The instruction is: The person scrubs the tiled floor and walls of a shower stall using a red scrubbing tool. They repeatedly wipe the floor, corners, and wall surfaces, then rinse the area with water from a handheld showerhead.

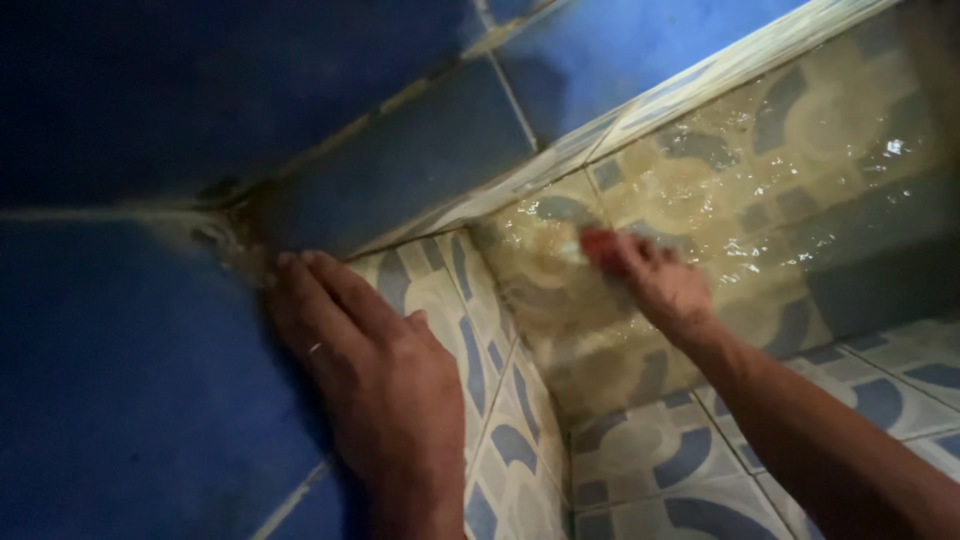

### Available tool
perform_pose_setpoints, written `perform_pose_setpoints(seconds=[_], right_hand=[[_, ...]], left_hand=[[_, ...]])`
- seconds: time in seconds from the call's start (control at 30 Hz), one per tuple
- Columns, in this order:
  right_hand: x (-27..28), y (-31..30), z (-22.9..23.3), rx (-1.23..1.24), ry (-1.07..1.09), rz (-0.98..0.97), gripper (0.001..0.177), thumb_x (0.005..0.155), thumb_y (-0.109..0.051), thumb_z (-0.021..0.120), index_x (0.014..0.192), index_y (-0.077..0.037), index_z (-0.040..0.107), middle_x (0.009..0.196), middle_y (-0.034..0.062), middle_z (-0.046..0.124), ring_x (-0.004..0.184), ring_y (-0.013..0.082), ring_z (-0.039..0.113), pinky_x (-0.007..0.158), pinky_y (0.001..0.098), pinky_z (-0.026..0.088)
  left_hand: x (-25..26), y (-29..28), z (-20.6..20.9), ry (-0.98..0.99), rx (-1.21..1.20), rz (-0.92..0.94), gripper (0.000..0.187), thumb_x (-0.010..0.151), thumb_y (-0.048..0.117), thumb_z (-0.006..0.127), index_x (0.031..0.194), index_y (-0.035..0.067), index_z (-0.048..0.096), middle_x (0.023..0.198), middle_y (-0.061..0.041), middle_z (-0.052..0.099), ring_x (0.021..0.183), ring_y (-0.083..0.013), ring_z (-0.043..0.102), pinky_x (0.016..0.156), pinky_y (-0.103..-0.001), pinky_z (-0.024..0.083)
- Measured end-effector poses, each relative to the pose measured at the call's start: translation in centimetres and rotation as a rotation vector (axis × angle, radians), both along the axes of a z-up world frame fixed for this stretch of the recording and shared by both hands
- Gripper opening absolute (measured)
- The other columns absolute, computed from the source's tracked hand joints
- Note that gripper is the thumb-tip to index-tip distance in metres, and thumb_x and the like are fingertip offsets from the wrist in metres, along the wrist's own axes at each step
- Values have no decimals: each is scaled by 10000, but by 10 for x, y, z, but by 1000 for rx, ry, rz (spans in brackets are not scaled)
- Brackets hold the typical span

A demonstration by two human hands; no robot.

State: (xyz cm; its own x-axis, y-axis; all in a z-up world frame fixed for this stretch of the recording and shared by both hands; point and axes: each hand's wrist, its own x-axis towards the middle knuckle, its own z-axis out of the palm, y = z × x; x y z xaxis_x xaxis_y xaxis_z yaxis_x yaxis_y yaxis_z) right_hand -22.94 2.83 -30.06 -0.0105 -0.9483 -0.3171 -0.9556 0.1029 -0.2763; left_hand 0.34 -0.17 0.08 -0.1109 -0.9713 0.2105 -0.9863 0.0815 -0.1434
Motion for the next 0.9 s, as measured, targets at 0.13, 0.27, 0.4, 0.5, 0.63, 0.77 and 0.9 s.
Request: perform_pose_setpoints(seconds=[0.13, 0.27, 0.4, 0.5, 0.63, 0.77, 0.9], right_hand=[[18, -20, -12, 115, -121, -268, 864, 908, -149, 680, 1616, -256, 196, 1452, 201, 492, 1114, 467, 599, 833, 509, 574], [16, -20, -10, -5, 160, 213, 856, 903, -101, 645, 1643, -282, 253, 1446, 221, 515, 1097, 411, 638, 810, 467, 612], [-7, -4, 12, -61, 87, 125, 778, 867, -223, 692, 1552, -281, 327, 1334, 215, 568, 1095, 437, 634, 774, 503, 598], [-3, -16, 18, 42, -70, -132, 707, 959, -212, 645, 1584, -251, 318, 1317, 224, 598, 1047, 469, 644, 784, 526, 571], [19, -27, 2, -130, -161, 43, 618, 1054, -109, 521, 1601, -316, 320, 1490, 87, 596, 998, 393, 683, 731, 489, 576], [29, 4, -17, -209, 29, 421, 837, 847, -65, 595, 1593, -309, 307, 1346, 170, 568, 1036, 357, 652, 763, 440, 605], [7, 41, -24, -233, 252, 656, 833, 894, -143, 612, 1600, -381, 238, 1290, 232, 534, 1031, 347, 609, 641, 392, 616]], left_hand=[[4, 2, -3, -34, 8, 28, 853, 825, 206, 781, 1448, -216, 379, 1519, -374, 360, 1430, -507, 363, 1231, -521, 275], [4, 4, -3, -2, -10, 28, 839, 829, 196, 772, 1452, -208, 382, 1523, -366, 361, 1439, -498, 358, 1232, -513, 279], [6, 3, -4, 36, -11, 25, 811, 853, 175, 738, 1465, -210, 372, 1536, -367, 353, 1448, -497, 349, 1234, -491, 288], [10, 2, -7, -81, -5, 42, 669, 923, 79, 654, 1471, -184, 375, 1542, -344, 359, 1465, -478, 354, 1267, -493, 287], [8, 4, -11, 11, -44, 15, 671, 931, 87, 618, 1478, -206, 365, 1545, -357, 360, 1462, -491, 353, 1254, -504, 287], [12, 4, -8, -19, -55, 39, 635, 943, 41, 609, 1487, -190, 377, 1553, -341, 369, 1474, -472, 361, 1268, -486, 301], [7, 6, -10, 52, -61, 29, 689, 896, 109, 641, 1457, -206, 396, 1521, -348, 388, 1439, -491, 376, 1238, -500, 322]])
